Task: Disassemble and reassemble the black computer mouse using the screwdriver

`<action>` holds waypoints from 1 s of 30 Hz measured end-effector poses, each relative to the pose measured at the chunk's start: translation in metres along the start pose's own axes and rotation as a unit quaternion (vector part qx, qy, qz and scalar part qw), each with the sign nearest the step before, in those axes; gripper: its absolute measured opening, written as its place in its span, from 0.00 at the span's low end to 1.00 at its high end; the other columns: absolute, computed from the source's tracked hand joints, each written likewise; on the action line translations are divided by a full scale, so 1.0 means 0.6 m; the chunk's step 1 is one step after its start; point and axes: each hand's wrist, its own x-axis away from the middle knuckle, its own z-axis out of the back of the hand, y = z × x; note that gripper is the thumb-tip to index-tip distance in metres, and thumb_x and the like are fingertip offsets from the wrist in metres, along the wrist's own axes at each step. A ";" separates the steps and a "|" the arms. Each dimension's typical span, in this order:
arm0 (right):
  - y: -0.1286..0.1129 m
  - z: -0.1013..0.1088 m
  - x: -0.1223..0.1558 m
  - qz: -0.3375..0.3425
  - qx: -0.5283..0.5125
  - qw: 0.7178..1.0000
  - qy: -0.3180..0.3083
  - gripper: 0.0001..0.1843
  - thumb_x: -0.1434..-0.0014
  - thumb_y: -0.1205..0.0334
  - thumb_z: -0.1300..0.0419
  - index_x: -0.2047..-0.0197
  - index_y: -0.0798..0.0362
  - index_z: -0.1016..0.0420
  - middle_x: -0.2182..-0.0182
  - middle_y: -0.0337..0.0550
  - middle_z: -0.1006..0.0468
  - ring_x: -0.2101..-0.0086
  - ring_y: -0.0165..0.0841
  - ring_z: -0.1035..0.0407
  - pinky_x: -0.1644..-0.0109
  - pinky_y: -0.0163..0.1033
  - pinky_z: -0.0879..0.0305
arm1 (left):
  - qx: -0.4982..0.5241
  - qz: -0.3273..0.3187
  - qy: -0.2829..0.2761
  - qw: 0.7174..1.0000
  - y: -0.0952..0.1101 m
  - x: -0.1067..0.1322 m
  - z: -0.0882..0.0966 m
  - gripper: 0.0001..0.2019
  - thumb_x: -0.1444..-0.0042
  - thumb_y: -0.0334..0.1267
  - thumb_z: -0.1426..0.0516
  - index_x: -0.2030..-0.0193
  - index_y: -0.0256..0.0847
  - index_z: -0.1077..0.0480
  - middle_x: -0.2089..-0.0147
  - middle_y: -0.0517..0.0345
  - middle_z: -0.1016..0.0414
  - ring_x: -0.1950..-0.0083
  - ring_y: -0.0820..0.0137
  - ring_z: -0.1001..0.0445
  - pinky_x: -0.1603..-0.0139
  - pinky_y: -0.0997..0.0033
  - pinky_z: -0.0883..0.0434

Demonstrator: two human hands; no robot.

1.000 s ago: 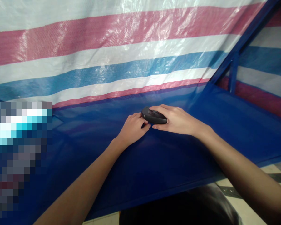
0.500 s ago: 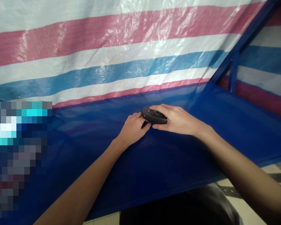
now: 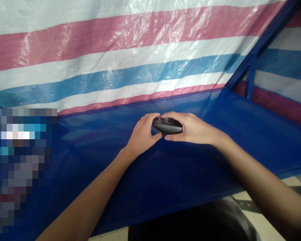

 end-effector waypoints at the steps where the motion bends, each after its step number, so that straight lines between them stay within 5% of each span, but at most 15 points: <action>1: 0.001 0.002 0.000 -0.006 -0.016 1.000 -0.005 0.27 0.50 0.54 0.35 0.47 0.49 0.33 0.55 0.40 0.22 0.57 0.37 0.27 0.56 0.38 0.34 | 0.010 -0.013 -0.001 1.000 0.000 0.000 0.001 0.22 0.49 0.37 0.40 0.47 0.43 0.38 0.46 0.52 0.30 0.45 0.63 0.31 0.44 0.61 0.35; 6: 0.004 0.013 0.003 -0.020 -0.104 0.994 -0.020 0.27 0.51 0.51 0.34 0.50 0.51 0.31 0.59 0.41 0.23 0.61 0.36 0.27 0.59 0.37 0.34 | 0.046 -0.021 -0.007 0.999 0.003 0.002 0.005 0.21 0.49 0.43 0.39 0.50 0.44 0.37 0.48 0.53 0.28 0.46 0.63 0.30 0.46 0.61 0.34; 11: 0.001 0.019 0.004 -0.069 -0.181 0.981 -0.016 0.24 0.50 0.50 0.34 0.53 0.53 0.28 0.66 0.40 0.24 0.69 0.32 0.29 0.68 0.34 0.37 | 0.108 0.063 -0.027 0.992 0.014 0.001 0.009 0.23 0.52 0.50 0.37 0.53 0.43 0.35 0.54 0.56 0.26 0.52 0.63 0.27 0.51 0.62 0.32; 15: -0.001 0.017 0.004 -0.077 -0.204 0.975 0.045 0.20 0.49 0.49 0.35 0.58 0.53 0.26 0.67 0.40 0.24 0.68 0.32 0.29 0.68 0.33 0.36 | 0.207 0.115 -0.032 0.971 0.019 0.000 0.007 0.23 0.56 0.51 0.35 0.57 0.41 0.34 0.59 0.58 0.25 0.57 0.65 0.27 0.55 0.65 0.32; 21: -0.001 0.008 0.004 -0.037 -0.122 0.982 0.137 0.23 0.47 0.49 0.36 0.51 0.51 0.28 0.57 0.44 0.23 0.57 0.39 0.28 0.55 0.40 0.32 | 0.341 0.168 0.004 0.925 0.017 -0.002 0.000 0.22 0.55 0.49 0.35 0.58 0.40 0.33 0.61 0.59 0.27 0.60 0.69 0.29 0.59 0.69 0.33; 26: -0.001 -0.004 0.000 0.030 -0.006 0.993 0.111 0.38 0.51 0.50 0.34 0.39 0.50 0.38 0.48 0.49 0.30 0.50 0.44 0.32 0.47 0.47 0.34 | 0.438 0.200 0.072 0.874 0.021 -0.011 0.000 0.19 0.55 0.45 0.34 0.60 0.39 0.33 0.61 0.59 0.27 0.58 0.69 0.29 0.55 0.69 0.33; 30: -0.001 -0.014 -0.004 0.045 0.009 0.994 0.104 0.38 0.50 0.58 0.35 0.37 0.48 0.43 0.46 0.50 0.34 0.47 0.45 0.35 0.43 0.49 0.37 | 0.547 0.251 0.037 0.798 0.032 -0.010 0.000 0.22 0.53 0.43 0.36 0.54 0.39 0.34 0.55 0.53 0.26 0.53 0.62 0.26 0.51 0.60 0.30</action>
